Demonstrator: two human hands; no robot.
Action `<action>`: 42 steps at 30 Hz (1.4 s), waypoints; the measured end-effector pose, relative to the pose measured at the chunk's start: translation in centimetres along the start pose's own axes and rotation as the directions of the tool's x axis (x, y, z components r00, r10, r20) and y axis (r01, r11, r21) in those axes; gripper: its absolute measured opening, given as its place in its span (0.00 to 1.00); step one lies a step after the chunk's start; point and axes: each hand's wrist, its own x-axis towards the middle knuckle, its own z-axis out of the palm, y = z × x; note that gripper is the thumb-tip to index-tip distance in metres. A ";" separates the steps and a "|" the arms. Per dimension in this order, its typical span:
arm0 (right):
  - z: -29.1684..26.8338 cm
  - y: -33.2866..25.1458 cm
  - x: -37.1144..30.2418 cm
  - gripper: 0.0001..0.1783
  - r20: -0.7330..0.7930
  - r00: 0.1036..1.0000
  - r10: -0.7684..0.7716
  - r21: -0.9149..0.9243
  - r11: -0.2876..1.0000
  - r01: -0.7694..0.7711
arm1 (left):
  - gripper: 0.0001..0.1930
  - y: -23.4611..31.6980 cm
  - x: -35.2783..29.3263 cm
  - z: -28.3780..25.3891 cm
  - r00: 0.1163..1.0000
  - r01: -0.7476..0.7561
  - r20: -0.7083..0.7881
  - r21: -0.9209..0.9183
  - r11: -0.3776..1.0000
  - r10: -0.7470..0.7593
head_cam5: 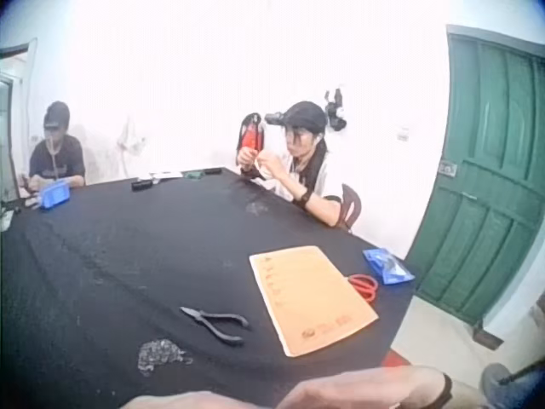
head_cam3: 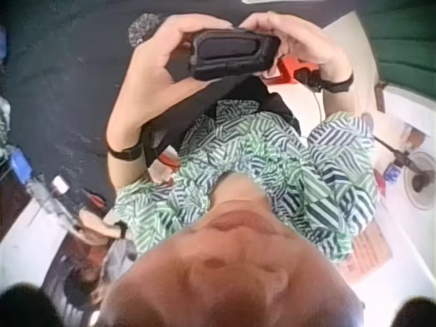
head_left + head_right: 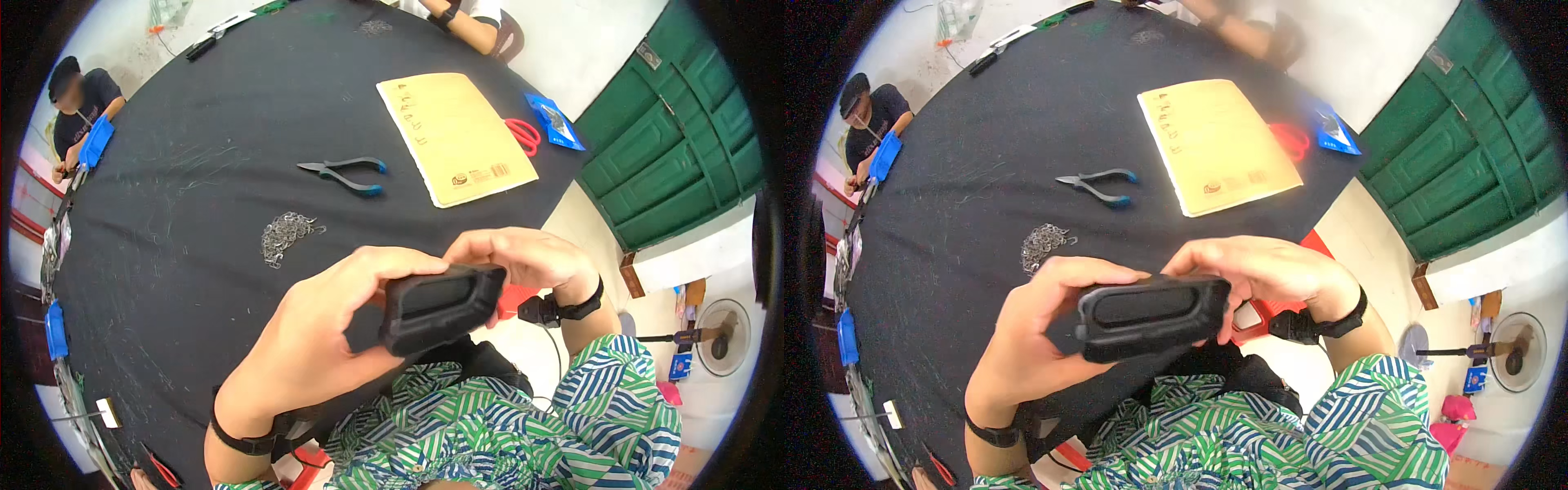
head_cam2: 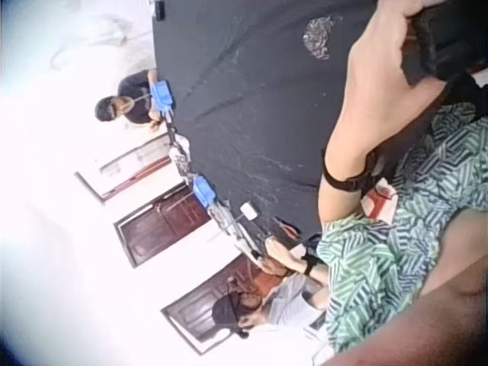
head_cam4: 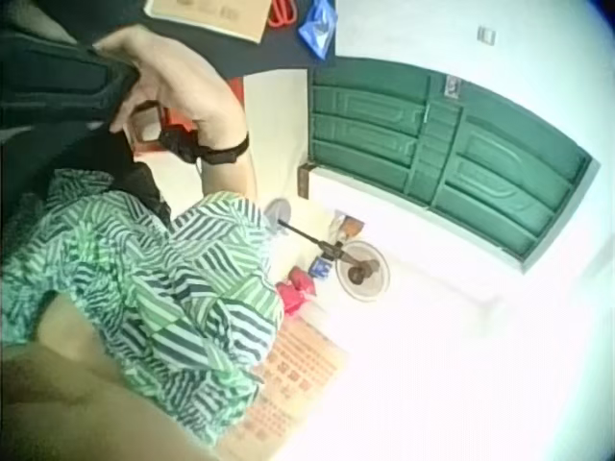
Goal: The person picks up small metal rings from a pile and attaches them to a fishing lure component. They manipulate the items by hand on a black table surface and pick up a pair of pliers.
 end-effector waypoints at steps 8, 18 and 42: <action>-3.8 -2.6 -0.5 0.31 -0.042 0.991 -0.128 -0.212 0.970 0.116 | 0.45 0.9 -0.8 0.4 0.982 0.095 -0.184 0.306 0.947 -0.039; -24.1 -8.7 2.9 0.34 -0.437 0.478 -0.762 -0.716 -0.027 -0.698 | 0.27 0.0 -2.8 1.9 0.969 0.147 0.056 0.655 0.741 -0.241; 6.3 -9.0 14.9 0.18 0.196 0.966 -0.166 -0.944 -0.299 0.140 | 0.16 -1.0 -2.9 4.0 0.990 0.082 0.032 0.663 0.744 -0.138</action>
